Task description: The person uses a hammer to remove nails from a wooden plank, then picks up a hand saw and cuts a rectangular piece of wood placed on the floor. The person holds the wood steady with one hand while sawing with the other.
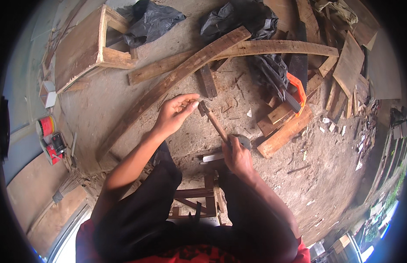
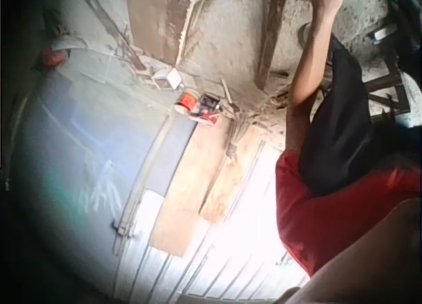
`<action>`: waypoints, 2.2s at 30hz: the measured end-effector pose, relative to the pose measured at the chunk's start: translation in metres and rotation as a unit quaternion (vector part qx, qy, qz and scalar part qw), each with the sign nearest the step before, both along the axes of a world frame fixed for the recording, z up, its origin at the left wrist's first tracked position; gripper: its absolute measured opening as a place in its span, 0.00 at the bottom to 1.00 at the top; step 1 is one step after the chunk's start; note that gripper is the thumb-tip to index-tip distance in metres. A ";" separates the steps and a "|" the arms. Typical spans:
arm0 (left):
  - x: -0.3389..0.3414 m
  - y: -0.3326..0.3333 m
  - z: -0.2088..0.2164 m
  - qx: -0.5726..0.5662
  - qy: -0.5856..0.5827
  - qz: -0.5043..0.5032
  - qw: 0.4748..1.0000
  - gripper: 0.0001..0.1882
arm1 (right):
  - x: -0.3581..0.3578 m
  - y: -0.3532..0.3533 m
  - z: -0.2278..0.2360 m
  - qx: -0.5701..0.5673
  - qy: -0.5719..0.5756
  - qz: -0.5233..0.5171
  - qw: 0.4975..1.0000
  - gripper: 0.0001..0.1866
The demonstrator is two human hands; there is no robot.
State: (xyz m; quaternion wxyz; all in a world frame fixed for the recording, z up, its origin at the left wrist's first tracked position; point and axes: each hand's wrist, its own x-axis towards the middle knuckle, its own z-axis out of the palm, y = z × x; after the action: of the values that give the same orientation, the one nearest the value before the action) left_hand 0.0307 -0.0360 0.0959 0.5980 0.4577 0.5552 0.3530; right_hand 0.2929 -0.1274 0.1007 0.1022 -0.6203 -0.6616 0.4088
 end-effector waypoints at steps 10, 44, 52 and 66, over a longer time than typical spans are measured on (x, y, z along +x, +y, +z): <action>0.010 -0.025 -0.017 -0.083 -0.138 0.102 0.982 0.11 | 0.002 0.001 0.000 -0.006 0.019 -0.021 1.000 0.18; 0.059 -0.006 -0.038 0.105 -0.122 0.116 0.980 0.08 | 0.002 0.011 -0.012 -0.016 0.073 -0.185 0.980 0.15; 0.058 0.018 -0.042 0.135 -0.050 0.048 0.988 0.07 | -0.002 0.004 -0.012 -0.195 0.335 -0.258 0.885 0.15; 0.043 0.015 -0.049 -0.184 -0.175 0.190 0.948 0.14 | -0.005 0.020 -0.001 -0.278 0.320 -0.244 0.872 0.19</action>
State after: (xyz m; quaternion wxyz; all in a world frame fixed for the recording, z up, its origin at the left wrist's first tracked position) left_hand 0.0742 -0.0210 0.0472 0.6812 0.1566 0.5739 0.4266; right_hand 0.2883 -0.1075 0.1001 0.2282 -0.6001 -0.2793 0.7140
